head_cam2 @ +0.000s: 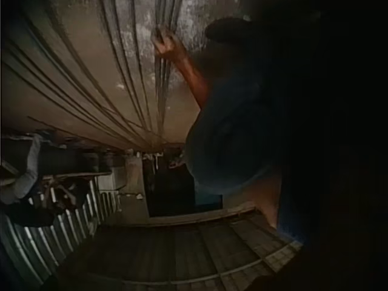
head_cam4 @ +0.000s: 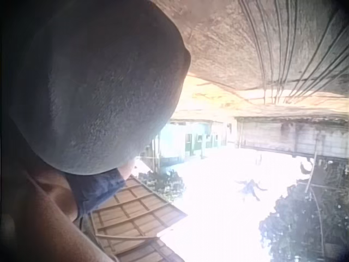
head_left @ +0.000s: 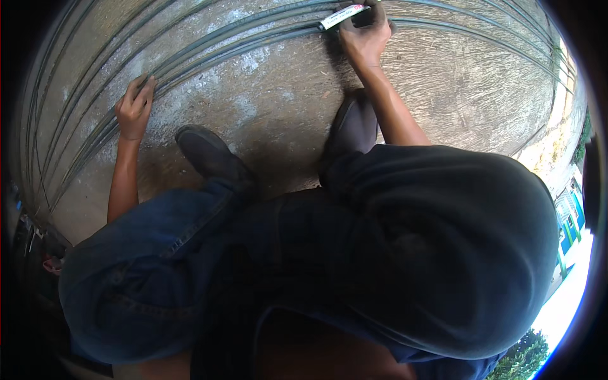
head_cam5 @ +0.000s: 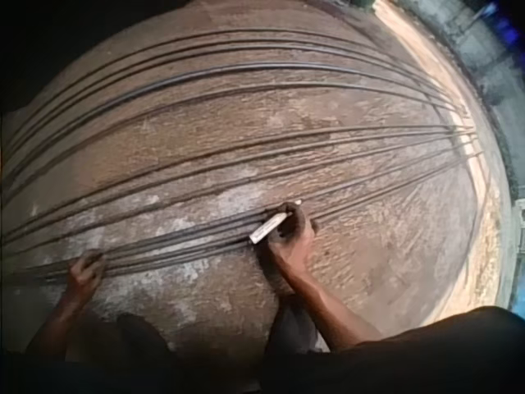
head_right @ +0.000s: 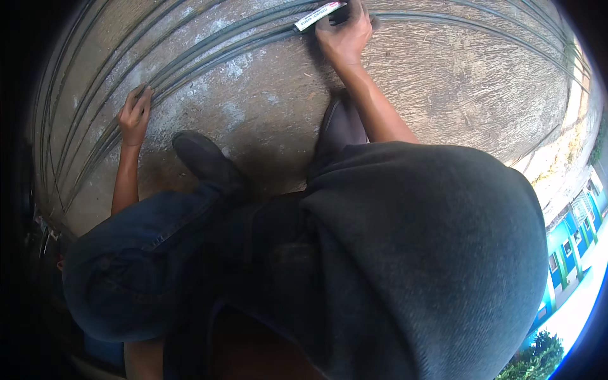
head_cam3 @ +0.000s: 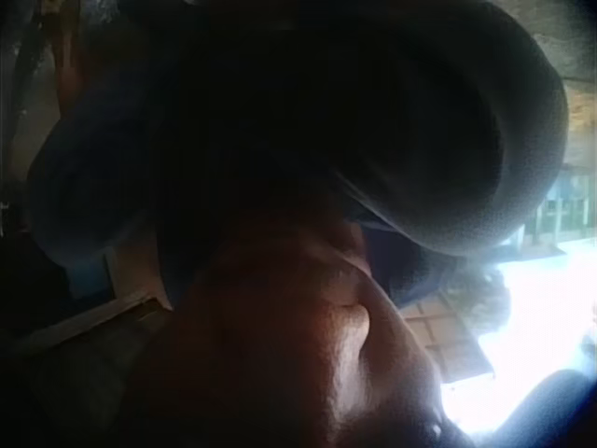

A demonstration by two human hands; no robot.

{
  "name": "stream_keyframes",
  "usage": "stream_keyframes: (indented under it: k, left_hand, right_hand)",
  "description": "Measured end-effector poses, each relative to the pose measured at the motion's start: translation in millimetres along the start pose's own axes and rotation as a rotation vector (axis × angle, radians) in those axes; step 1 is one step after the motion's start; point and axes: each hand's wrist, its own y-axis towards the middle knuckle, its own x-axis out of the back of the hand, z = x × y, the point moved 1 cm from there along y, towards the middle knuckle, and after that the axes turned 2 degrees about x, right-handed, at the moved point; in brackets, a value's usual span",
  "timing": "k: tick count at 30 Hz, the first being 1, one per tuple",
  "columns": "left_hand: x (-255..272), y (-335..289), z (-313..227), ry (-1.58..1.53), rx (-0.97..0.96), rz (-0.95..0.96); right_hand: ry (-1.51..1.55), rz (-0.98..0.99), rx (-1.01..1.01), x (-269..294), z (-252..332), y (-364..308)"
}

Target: The recorder marks lengths on metal rods using a marker and moves them to organize the bundle.

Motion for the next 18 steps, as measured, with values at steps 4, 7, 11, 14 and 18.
stream_keyframes:
  k: [4, 7, 11, 14, 18]
  left_hand:
    - [-0.8, 1.7, -5.1, -0.035, 0.079, -0.012]
    - [-4.1, -2.8, 2.5, -0.12, 0.086, -0.013]
    - [-0.6, 0.2, -3.5, -0.122, 0.175, -0.036]
    - [-2.3, -0.6, -3.2, -0.113, 0.195, -0.01]
    - [-1.6, -3.3, -4.5, -0.135, 0.197, -0.033]
  right_hand:
    - [-0.017, 0.04, -0.005, 3.7, 8.1, 2.6]
    - [0.087, 0.116, 0.024, 14.9, 13.1, 10.5]
    - [0.018, 0.396, 0.369, 37.0, 17.5, 57.9]
    - [0.086, 0.639, 0.425, 34.6, 9.7, 76.2]
    - [0.1, 0.753, 0.34, 30.8, 1.3, 75.2]
